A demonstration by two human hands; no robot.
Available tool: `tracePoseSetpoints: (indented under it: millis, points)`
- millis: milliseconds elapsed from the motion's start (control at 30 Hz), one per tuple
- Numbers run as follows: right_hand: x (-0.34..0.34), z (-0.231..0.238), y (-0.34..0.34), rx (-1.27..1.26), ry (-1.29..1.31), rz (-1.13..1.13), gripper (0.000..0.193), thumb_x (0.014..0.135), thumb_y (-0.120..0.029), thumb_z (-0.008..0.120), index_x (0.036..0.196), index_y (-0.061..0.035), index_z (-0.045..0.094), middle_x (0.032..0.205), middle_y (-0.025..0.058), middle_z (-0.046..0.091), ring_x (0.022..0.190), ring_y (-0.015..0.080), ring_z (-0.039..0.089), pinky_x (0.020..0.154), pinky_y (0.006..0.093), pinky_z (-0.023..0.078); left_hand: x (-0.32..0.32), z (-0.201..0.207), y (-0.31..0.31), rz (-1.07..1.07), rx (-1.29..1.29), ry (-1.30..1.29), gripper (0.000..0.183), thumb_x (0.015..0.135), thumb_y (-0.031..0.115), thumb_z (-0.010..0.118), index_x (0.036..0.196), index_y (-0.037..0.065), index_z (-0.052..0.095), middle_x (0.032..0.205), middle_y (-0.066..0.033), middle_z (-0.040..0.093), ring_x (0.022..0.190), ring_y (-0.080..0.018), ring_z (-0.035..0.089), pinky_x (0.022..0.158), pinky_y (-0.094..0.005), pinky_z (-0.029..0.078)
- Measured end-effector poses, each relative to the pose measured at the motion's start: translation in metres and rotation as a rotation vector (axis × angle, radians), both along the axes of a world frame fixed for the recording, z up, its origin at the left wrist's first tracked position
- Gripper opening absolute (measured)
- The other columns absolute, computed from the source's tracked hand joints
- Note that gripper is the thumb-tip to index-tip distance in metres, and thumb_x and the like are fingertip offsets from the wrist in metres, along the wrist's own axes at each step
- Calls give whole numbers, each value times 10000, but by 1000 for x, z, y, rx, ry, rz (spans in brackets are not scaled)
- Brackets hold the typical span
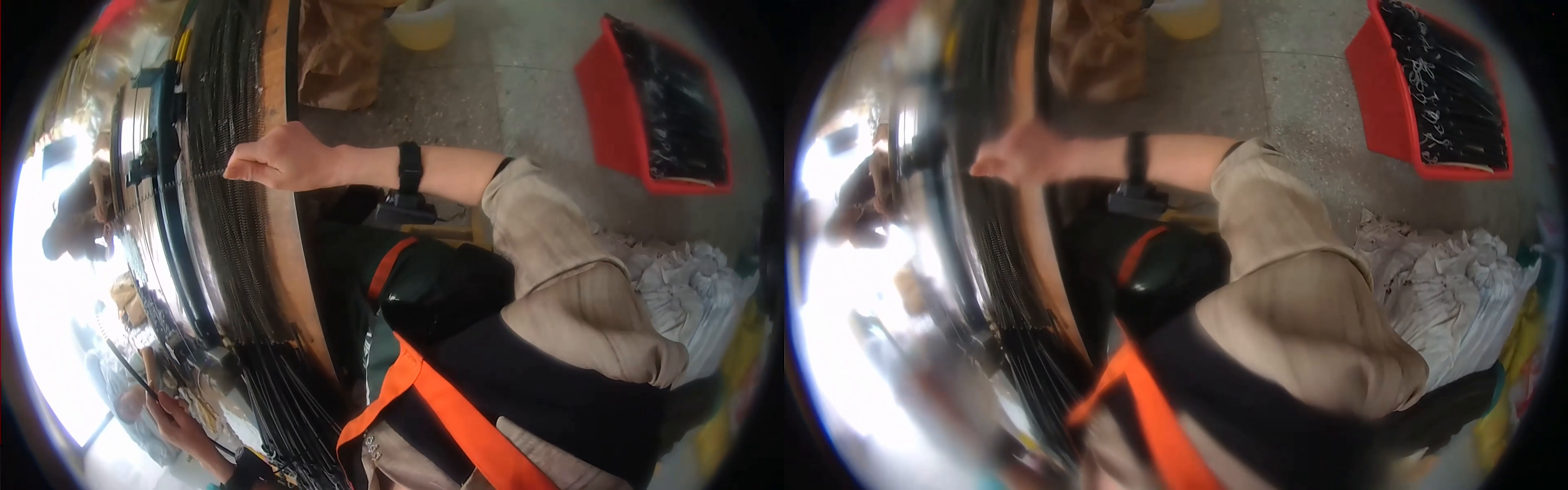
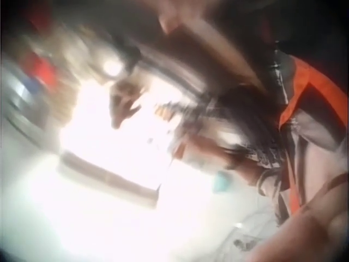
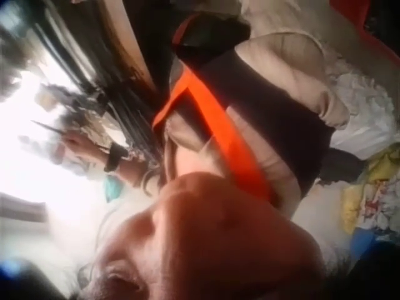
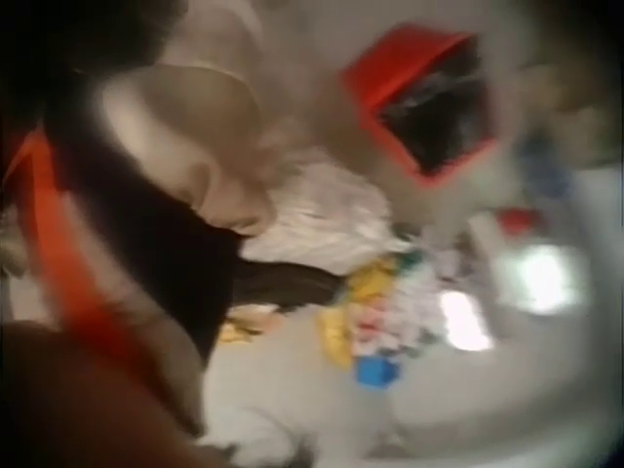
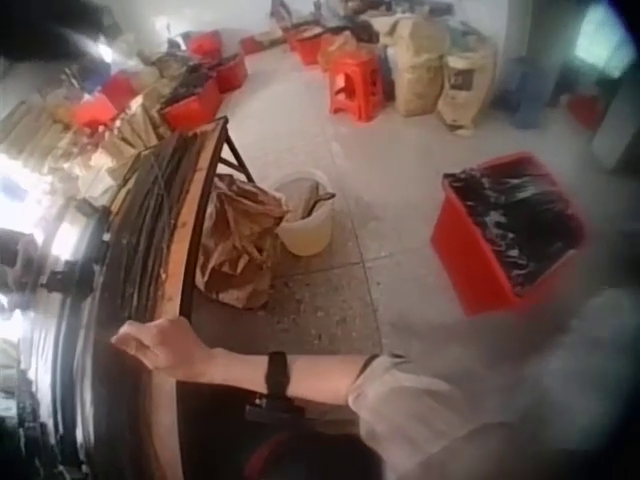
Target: Aligning and placing bundles of thin metal rods into a mechanical jig for processing on a workbench.
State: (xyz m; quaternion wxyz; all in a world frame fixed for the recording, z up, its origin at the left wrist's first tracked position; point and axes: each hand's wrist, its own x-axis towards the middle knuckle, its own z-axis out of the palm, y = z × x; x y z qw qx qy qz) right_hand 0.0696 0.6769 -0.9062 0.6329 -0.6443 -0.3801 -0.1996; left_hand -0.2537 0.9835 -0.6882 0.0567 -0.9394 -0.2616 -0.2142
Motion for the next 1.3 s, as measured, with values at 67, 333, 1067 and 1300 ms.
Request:
tracePoseSetpoints:
  millis: [67, 333, 1067, 1300]
  points:
    - [4, -7, 8, -25, 28, 8, 228, 944, -383, 634, 937, -169, 713, 749, 29, 697, 681, 229, 688, 593, 333, 517, -2, -5, -4, -7, -15, -5, 331, 1029, 211, 537, 1270, -7, 603, 789, -45, 595, 684, -119, 541, 613, -262, 445]
    - [-13, 6, 52, -3, 53, 161, 206, 966, -304, 607, 1031, -123, 682, 778, 75, 704, 721, 267, 695, 629, 365, 521, -36, -3, -13, -10, -21, -48, 301, 1017, 173, 539, 1257, 10, 620, 868, -76, 660, 686, -132, 540, 621, -279, 458]
    - [-271, 185, 328, -297, -450, 883, 104, 829, -188, 768, 863, -101, 723, 866, 39, 712, 841, 202, 625, 849, 351, 442, -349, 89, 53, 244, 177, -98, 290, 915, 54, 593, 1203, 75, 625, 837, -178, 611, 772, -380, 606, 662, -450, 485]
    - [-316, 174, 440, -220, -372, 975, 102, 831, -165, 767, 867, -77, 731, 844, 42, 707, 829, 205, 644, 856, 353, 453, -397, 50, 90, 303, 114, -137, 311, 921, 44, 597, 1230, 77, 620, 820, -176, 591, 751, -374, 585, 661, -450, 466]
